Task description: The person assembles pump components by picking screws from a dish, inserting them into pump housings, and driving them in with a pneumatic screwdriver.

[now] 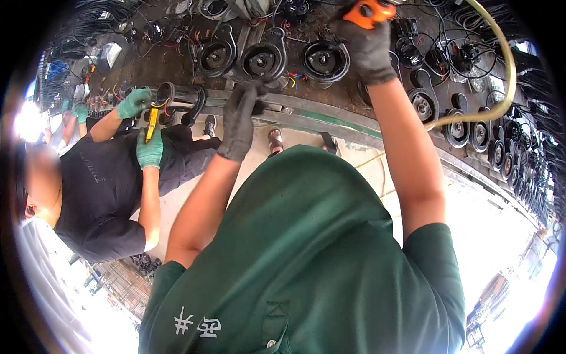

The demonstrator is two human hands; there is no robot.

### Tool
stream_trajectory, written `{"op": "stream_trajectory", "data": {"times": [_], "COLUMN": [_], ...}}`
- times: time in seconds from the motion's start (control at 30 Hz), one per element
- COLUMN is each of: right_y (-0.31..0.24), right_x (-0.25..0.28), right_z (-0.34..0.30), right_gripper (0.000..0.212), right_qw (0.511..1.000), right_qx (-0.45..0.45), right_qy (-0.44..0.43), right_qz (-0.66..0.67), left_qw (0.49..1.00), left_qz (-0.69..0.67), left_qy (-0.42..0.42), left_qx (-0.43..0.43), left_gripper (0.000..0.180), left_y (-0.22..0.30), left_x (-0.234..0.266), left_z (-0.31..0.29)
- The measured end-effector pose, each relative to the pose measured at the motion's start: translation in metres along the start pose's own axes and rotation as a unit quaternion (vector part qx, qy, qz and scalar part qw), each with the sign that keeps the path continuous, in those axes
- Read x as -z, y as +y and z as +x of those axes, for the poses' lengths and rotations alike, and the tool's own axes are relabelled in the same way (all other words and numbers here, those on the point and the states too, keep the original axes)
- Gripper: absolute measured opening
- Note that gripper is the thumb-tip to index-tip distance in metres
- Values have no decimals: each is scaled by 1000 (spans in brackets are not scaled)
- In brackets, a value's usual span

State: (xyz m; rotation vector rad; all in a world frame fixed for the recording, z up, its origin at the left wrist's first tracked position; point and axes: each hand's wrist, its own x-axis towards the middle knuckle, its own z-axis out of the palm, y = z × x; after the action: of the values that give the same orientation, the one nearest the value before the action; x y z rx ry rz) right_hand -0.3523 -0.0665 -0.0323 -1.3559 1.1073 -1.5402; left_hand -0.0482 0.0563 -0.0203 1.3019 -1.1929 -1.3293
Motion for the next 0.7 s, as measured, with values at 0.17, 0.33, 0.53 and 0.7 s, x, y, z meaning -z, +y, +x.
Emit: {"op": "stream_trajectory", "data": {"times": [0.17,0.33,0.53,0.7], "right_y": [-81,-79,-97,-101], "right_x": [-19,2,17,39], "right_z": [-52,-105,-141,-159], "right_gripper": [39,55,52,34], "right_qw": [931,900,947,961], "right_qx": [-31,-141,-133,-118], "right_qy": [54,105,181,199], "right_qz": [360,400,230,149], "left_qw": [995,998,902,683], "left_qz": [-56,17,370,670], "left_qy": [21,-61,-97,-144], "left_qx": [80,-23,-203,-252], "left_gripper": [36,25,26,26], "left_y": [-18,-11,11,14], "left_x": [12,-12,-79,-145], "left_z": [-17,10,81,123]}}
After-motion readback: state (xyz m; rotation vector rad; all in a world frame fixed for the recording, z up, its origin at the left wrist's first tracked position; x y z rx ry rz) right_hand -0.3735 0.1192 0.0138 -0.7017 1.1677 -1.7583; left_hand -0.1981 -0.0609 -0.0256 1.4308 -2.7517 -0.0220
